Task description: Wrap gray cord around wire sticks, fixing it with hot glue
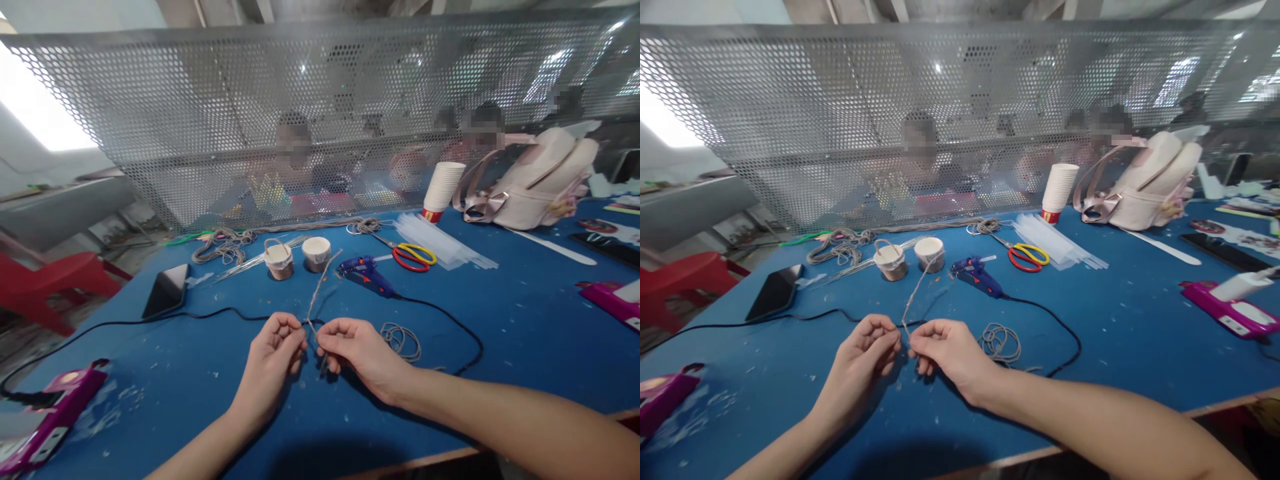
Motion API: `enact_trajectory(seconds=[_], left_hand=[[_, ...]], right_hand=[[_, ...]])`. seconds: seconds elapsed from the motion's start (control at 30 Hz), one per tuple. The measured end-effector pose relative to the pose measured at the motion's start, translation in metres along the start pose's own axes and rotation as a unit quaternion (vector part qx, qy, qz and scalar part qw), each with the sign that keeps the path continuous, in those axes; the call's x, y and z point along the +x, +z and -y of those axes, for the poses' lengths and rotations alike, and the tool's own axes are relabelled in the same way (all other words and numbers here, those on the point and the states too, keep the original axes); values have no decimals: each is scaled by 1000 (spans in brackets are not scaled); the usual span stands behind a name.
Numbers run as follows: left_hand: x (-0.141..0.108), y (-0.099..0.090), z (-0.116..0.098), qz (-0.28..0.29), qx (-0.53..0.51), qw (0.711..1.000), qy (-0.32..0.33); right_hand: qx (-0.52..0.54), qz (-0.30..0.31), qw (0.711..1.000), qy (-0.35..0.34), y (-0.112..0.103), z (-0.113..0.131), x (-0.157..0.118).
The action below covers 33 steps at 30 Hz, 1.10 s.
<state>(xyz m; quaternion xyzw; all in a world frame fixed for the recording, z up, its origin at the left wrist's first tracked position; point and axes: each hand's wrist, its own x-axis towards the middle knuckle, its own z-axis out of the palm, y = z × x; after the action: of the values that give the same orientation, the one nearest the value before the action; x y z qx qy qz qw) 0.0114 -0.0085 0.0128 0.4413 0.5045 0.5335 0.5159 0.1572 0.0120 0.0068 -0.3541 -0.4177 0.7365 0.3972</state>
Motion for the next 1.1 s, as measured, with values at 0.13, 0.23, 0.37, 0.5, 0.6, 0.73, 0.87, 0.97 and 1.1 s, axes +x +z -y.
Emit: enact_trajectory(seconds=[0.13, 0.23, 0.37, 0.5, 0.6, 0.73, 0.87, 0.97, 1.1], left_hand=[[0, -3, 2, -2, 31, 999, 19], [0, -6, 1, -3, 66, 997, 38], [-1, -6, -5, -4, 146, 985, 96], [0, -4, -8, 8, 177, 978, 114], [2, -5, -6, 19, 174, 977, 125], [3, -9, -3, 29, 161, 980, 117], [4, -11, -4, 9, 138, 986, 91], [6, -10, -6, -16, 96, 993, 62], [8, -8, -9, -45, 27, 998, 47]], right_hand=[[1, 6, 1000, 2, 1, 0, -2], [-2, 18, 1000, 4, 2, 0, -4], [-29, 30, 999, -4, 5, -1, -8], [-116, 50, 991, -48, 6, -2, -11], [-217, 55, 970, -98, 8, -1, -13], [-342, 50, 918, -193, 9, -1, -14], [-492, 71, 823, -274, 3, 5, -18], [-624, 72, 697, -345, -13, 19, -18], [-676, -69, 669, -302, -54, 47, -5]])
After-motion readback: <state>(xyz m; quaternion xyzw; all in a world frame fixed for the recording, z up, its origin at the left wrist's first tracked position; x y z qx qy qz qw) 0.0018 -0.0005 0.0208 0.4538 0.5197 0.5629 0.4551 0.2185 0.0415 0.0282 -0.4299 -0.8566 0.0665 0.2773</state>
